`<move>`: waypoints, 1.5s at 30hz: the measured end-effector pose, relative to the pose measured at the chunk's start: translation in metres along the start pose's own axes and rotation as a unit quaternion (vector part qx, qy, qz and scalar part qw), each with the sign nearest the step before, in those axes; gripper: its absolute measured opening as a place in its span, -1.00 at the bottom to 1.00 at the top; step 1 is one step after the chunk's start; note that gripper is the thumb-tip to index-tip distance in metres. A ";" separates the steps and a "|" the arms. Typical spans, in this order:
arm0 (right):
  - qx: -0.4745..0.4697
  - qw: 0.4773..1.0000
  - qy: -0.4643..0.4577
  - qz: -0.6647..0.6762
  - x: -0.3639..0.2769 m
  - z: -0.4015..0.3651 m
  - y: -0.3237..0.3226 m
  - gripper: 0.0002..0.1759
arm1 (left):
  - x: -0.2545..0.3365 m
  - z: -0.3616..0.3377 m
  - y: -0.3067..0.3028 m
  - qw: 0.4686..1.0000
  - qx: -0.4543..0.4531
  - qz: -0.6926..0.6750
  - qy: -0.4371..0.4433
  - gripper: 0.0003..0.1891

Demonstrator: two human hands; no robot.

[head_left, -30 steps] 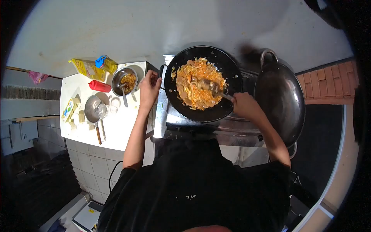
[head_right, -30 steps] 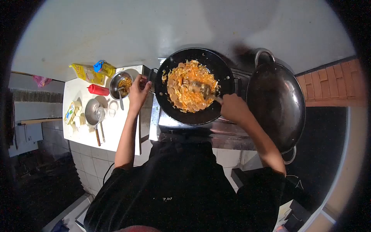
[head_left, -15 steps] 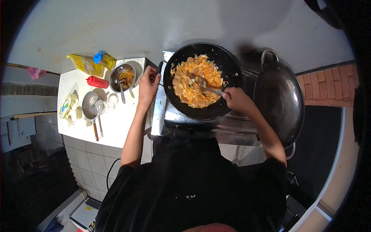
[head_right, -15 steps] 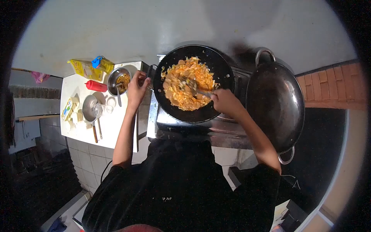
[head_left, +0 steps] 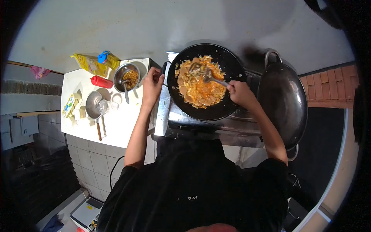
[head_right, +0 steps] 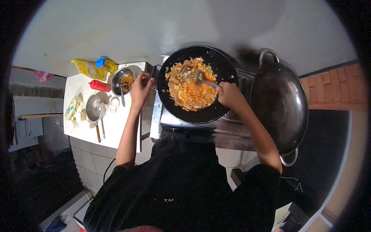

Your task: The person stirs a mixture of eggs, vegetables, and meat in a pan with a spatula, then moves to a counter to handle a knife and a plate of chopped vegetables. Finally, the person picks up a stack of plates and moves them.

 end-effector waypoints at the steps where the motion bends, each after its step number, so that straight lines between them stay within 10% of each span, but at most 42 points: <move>1: 0.000 1.000 -0.004 0.003 0.005 -0.001 0.000 -0.69 | 0.001 -0.001 -0.001 1.000 -0.008 0.004 -0.017 -0.84; 17: -0.017 0.984 0.071 -0.161 0.009 -0.029 -0.004 -0.75 | -0.005 0.003 0.000 1.000 -0.004 -0.004 -0.013 -0.84; 22: -0.059 0.998 -0.004 0.002 0.005 -0.008 0.005 -0.71 | -0.009 0.003 0.001 0.998 -0.023 -0.039 -0.034 -0.84; 45: -0.032 0.999 0.020 -0.018 0.016 0.000 -0.010 -0.74 | 0.003 0.001 0.001 1.000 -0.003 0.006 -0.018 -0.83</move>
Point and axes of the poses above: each hand's wrist, its own z-axis towards the middle knuckle, its own y-axis out of the palm, x = y × z, the point moved 3 cm from there along z, towards the middle knuckle, and after that the axes turned 2 degrees about -z, right-handed, at the moved point
